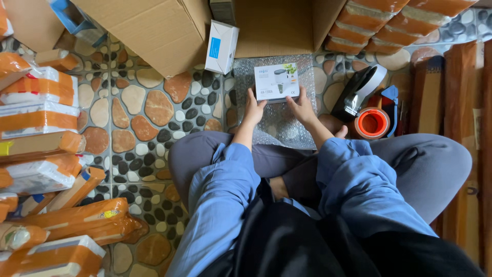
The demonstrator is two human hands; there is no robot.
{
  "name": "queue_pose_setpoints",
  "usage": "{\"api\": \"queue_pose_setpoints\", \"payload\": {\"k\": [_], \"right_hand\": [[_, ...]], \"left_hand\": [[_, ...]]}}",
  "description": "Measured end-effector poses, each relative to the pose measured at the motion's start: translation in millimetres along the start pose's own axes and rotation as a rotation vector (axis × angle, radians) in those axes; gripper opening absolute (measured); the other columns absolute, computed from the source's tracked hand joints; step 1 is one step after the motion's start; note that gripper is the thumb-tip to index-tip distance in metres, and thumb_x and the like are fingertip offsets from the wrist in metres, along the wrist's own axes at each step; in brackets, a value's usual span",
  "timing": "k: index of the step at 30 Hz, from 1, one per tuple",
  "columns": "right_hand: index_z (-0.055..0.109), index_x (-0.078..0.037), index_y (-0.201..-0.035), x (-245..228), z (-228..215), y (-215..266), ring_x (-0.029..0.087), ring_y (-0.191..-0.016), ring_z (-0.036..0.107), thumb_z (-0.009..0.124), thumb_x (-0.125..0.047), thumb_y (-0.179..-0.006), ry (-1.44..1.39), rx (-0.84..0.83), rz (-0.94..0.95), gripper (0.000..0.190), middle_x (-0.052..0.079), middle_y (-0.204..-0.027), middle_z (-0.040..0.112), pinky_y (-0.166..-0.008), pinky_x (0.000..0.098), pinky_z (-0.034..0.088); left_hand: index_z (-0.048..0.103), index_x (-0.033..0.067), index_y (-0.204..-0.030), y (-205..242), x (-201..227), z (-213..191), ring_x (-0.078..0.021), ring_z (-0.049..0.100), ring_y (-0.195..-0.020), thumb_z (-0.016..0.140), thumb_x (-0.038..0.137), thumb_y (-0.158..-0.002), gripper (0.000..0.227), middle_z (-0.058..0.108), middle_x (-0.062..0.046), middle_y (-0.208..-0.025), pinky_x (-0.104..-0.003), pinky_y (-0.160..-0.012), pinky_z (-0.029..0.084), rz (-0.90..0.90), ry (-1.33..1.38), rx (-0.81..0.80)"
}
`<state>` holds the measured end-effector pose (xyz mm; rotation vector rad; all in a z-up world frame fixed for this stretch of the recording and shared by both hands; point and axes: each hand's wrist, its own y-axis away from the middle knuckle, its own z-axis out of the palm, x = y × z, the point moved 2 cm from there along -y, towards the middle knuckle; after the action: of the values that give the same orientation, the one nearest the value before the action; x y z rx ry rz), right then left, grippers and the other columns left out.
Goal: The person sits on the floor and wraps small white boxes in bubble wrap. They then use a handheld tape dispenser to seal the wrapped packages and place them into a large cardboard box.
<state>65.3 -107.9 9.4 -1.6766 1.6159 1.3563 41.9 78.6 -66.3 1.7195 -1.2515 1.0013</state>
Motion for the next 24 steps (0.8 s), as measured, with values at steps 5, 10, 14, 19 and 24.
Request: {"api": "queue_pose_setpoints", "payload": {"k": [5,10,14,19,24], "right_hand": [[0.025,-0.024,-0.138,11,4,-6,0.049,-0.118,0.045,0.056,-0.047,-0.091,0.026,0.012,0.002,0.060,0.035,-0.120,0.051,-0.102,0.0573,0.034],[0.025,-0.019,-0.139,9,7,-5,0.050,-0.119,0.044,0.054,-0.048,-0.092,0.050,0.029,0.023,0.062,0.038,-0.119,0.050,-0.104,0.0554,0.033],[0.026,-0.020,-0.139,13,7,-7,0.049,-0.119,0.045,0.054,-0.051,-0.092,0.066,0.032,0.007,0.064,0.038,-0.120,0.050,-0.104,0.0545,0.033],[0.019,-0.013,-0.141,-1,-1,8,0.051,-0.117,0.046,0.058,-0.040,-0.092,0.050,0.047,-0.074,0.068,0.038,-0.122,0.049,-0.102,0.0574,0.035],[0.013,-0.013,-0.146,-36,-22,38,0.051,-0.119,0.043,0.072,-0.018,-0.083,0.064,0.184,-0.338,0.086,0.032,-0.135,0.029,-0.100,0.0579,0.040]], "left_hand": [[0.011,-0.0150,-0.140,6,20,-6,-0.0432,0.026,-0.136,0.066,0.012,-0.085,0.083,0.022,-0.035,-0.145,-0.048,-0.115,0.023,0.001,-0.046,-0.007],[0.010,-0.0119,-0.143,0,3,0,-0.0367,0.026,-0.137,0.064,0.019,-0.087,0.083,0.022,-0.030,-0.148,-0.044,-0.115,0.024,-0.048,-0.104,-0.023],[0.020,-0.0097,-0.142,1,-7,1,-0.0397,0.035,-0.133,0.063,0.014,-0.086,0.074,0.033,-0.031,-0.142,-0.045,-0.112,0.030,-0.039,-0.133,0.036],[0.006,-0.0004,-0.147,60,84,-23,-0.0402,0.032,-0.134,0.069,0.019,-0.080,0.094,0.028,-0.030,-0.144,-0.046,-0.111,0.030,0.038,-0.226,0.104],[0.015,0.0017,-0.144,141,168,-46,-0.0416,0.037,-0.130,0.078,0.031,-0.069,0.103,0.036,-0.027,-0.139,-0.051,-0.105,0.036,0.144,-0.349,-0.127]]}}
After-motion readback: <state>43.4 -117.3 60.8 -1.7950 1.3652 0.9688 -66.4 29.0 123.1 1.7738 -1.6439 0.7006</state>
